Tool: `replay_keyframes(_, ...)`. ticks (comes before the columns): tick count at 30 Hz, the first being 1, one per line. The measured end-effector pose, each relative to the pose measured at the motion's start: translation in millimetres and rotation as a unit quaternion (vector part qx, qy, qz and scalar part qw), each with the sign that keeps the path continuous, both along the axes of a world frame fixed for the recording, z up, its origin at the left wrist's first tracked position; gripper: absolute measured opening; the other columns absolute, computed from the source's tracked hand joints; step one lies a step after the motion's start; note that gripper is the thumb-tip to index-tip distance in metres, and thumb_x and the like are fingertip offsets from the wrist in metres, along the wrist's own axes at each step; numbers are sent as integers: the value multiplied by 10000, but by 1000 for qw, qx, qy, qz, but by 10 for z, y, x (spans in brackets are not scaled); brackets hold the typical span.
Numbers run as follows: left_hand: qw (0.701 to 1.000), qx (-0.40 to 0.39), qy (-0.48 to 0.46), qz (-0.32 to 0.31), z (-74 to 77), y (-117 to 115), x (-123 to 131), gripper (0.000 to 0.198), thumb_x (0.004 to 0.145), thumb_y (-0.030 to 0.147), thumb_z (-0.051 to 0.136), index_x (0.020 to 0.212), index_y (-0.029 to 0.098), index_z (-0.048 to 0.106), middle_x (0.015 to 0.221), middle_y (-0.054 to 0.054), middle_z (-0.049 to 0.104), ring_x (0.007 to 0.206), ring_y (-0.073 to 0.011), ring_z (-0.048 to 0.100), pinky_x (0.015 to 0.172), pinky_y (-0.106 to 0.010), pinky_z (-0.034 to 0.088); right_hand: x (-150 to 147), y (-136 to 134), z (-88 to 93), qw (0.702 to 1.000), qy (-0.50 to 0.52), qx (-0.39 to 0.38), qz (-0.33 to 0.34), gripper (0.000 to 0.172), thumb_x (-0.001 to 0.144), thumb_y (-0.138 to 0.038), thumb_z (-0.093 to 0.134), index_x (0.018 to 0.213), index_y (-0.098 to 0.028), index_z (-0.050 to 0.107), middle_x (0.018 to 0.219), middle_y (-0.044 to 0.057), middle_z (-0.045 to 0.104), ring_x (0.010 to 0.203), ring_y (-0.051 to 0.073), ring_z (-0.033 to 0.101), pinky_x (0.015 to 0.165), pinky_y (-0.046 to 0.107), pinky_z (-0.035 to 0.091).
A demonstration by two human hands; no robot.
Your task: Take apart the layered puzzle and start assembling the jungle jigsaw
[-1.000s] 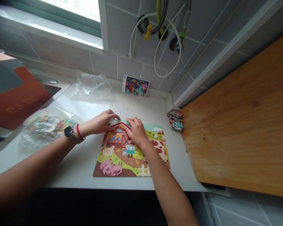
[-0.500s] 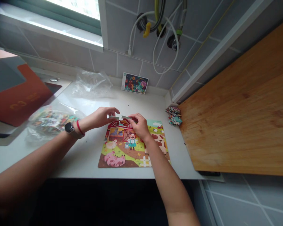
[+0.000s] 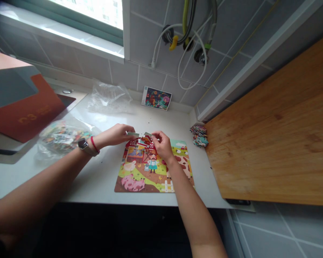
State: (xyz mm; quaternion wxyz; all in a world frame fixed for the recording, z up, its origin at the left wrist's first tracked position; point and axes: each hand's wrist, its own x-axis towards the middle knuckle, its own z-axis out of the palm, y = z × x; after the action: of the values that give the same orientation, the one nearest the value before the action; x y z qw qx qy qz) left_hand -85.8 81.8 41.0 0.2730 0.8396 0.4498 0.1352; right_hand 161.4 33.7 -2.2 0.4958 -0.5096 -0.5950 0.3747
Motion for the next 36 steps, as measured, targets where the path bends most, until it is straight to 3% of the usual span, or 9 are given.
replay_keyframes(6,998,-31,-61,-16,25,-9,6,322,897,476,629,874,175,743,735,-37,723,625,-139,597,615,-257,436,-5,-3,-6,1000,-1,-1,5,322,863,-525,696,935,-219,625,874,23,670,812,183,643,790,310,556)
replay_keyframes(9,993,-87,-75,-7,29,-10,2,333,877,491,649,870,169,732,729,-37,717,574,-129,603,556,-245,436,-1,-6,-1,1000,-2,4,-4,309,887,-522,665,953,-226,611,904,24,648,825,179,633,791,301,556)
replay_keyframes(17,979,-165,-111,41,62,-1,-6,192,808,341,697,854,155,687,668,-17,657,580,-135,616,528,-242,470,39,21,-73,999,-30,33,-25,338,938,-563,607,1021,-235,608,989,52,651,923,204,641,794,318,593)
replay_keyframes(22,968,-189,-161,26,22,11,-14,249,796,385,734,860,153,671,691,-17,651,612,-136,626,532,-234,509,34,21,-92,998,53,-26,-21,421,859,-610,691,1017,-227,618,1011,39,645,824,181,650,689,310,628)
replay_keyframes(27,958,-227,-174,32,-2,11,-16,303,771,414,765,902,153,681,754,-30,667,677,-161,654,582,-267,562,7,6,-41,993,97,-59,-20,473,765,-582,796,1010,-212,633,958,25,660,776,180,684,714,339,634)
replay_keyframes(36,950,-243,-190,43,33,-1,-4,349,714,430,815,873,144,692,772,-37,674,663,-151,608,566,-257,501,19,19,11,981,176,-62,-56,467,689,-534,885,921,-215,635,821,-17,720,731,157,697,731,296,606)
